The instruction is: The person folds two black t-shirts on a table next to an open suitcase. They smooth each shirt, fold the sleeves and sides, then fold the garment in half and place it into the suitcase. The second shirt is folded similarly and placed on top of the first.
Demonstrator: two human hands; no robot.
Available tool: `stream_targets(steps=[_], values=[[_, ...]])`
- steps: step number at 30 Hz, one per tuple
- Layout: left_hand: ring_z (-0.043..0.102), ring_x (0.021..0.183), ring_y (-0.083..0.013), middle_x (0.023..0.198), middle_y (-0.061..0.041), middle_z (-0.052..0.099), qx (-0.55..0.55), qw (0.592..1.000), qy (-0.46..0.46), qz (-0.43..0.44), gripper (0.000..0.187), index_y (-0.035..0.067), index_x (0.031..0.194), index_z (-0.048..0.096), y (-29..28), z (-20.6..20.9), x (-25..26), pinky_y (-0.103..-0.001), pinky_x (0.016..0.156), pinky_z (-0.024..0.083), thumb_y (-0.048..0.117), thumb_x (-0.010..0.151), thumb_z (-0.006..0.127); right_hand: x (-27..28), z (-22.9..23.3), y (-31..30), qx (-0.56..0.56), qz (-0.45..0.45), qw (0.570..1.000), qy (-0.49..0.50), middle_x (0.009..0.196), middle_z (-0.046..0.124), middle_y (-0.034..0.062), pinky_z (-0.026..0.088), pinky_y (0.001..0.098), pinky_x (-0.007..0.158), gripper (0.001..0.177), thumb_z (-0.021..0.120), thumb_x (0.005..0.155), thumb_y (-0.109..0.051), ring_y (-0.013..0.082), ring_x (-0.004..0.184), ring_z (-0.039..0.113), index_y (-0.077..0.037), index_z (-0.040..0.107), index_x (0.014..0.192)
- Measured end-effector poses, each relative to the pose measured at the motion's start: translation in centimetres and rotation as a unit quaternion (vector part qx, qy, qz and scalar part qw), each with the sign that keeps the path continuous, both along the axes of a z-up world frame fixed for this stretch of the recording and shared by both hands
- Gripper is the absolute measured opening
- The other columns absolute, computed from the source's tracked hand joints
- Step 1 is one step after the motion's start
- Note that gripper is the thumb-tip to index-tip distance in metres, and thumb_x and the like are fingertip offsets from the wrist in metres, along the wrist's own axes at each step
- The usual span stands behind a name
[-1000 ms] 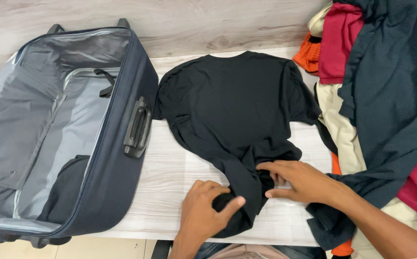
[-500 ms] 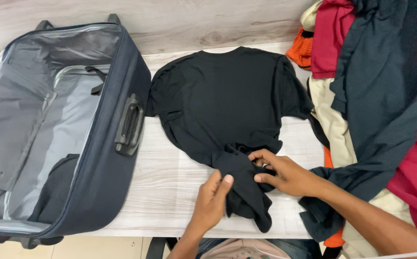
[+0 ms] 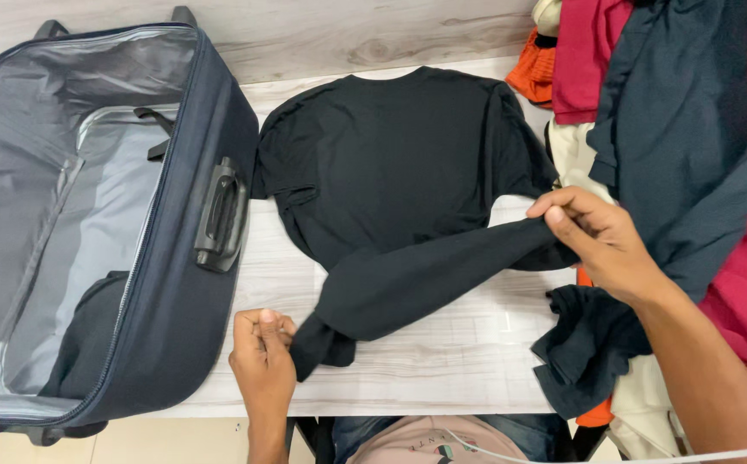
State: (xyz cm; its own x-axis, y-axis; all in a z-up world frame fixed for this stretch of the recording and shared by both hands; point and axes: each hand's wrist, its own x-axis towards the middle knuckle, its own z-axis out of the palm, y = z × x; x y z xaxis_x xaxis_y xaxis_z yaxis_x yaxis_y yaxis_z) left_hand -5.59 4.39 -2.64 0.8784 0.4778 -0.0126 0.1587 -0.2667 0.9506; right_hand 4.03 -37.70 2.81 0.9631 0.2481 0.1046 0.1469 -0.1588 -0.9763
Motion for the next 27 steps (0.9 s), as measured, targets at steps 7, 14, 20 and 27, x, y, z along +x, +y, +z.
stream_targets(steps=[7,14,20,27], values=[[0.069,0.055,-0.0166,0.067,-0.005,0.074,0.255,0.943,0.199,-0.078,0.035,0.009,0.102,0.075,-0.3,2.9,1.0,-0.032,0.058,0.052,0.043,0.098,0.07,-0.3,3.1,0.2,-0.233,0.246,0.9,0.275,0.076,0.067,0.0028,0.048,0.0257,0.05,0.041,0.071,0.091,-0.028,0.0091,0.057,0.057,-0.012,0.066,0.129],[0.06,0.117,-0.0372,0.134,-0.022,0.058,0.295,0.944,-0.004,-0.152,0.087,0.003,0.15,0.037,-2.3,3.9,4.8,-0.048,0.093,0.051,0.041,0.084,0.078,0.2,2.8,3.0,-0.257,0.205,0.888,0.32,0.081,0.078,0.0076,0.059,0.0256,0.046,0.054,0.068,0.088,-0.039,0.018,0.056,0.076,-0.015,0.065,0.137],[0.041,0.134,-0.0521,0.15,-0.038,0.034,0.428,0.889,0.021,-0.163,0.107,0.002,0.158,0.021,-3.2,1.8,10.9,-0.065,0.103,0.039,0.062,0.084,0.072,1.5,-2.1,2.2,-0.409,-0.069,0.908,0.06,0.107,0.077,0.0106,0.06,0.0421,0.077,0.073,0.067,0.085,-0.054,0.0286,0.082,0.078,-0.007,0.056,0.14],[0.016,0.145,-0.06,0.15,-0.043,0.024,0.448,0.874,0.065,-0.176,0.112,0.017,0.162,0.023,-2.3,-1.3,18.5,-0.077,0.111,0.011,0.078,0.079,0.066,3.8,-3.9,1.9,-0.482,-0.184,0.856,0.035,0.136,0.048,0.0384,0.052,0.0595,0.088,0.099,0.055,0.087,-0.07,0.0555,0.114,0.058,-0.006,0.036,0.159]])
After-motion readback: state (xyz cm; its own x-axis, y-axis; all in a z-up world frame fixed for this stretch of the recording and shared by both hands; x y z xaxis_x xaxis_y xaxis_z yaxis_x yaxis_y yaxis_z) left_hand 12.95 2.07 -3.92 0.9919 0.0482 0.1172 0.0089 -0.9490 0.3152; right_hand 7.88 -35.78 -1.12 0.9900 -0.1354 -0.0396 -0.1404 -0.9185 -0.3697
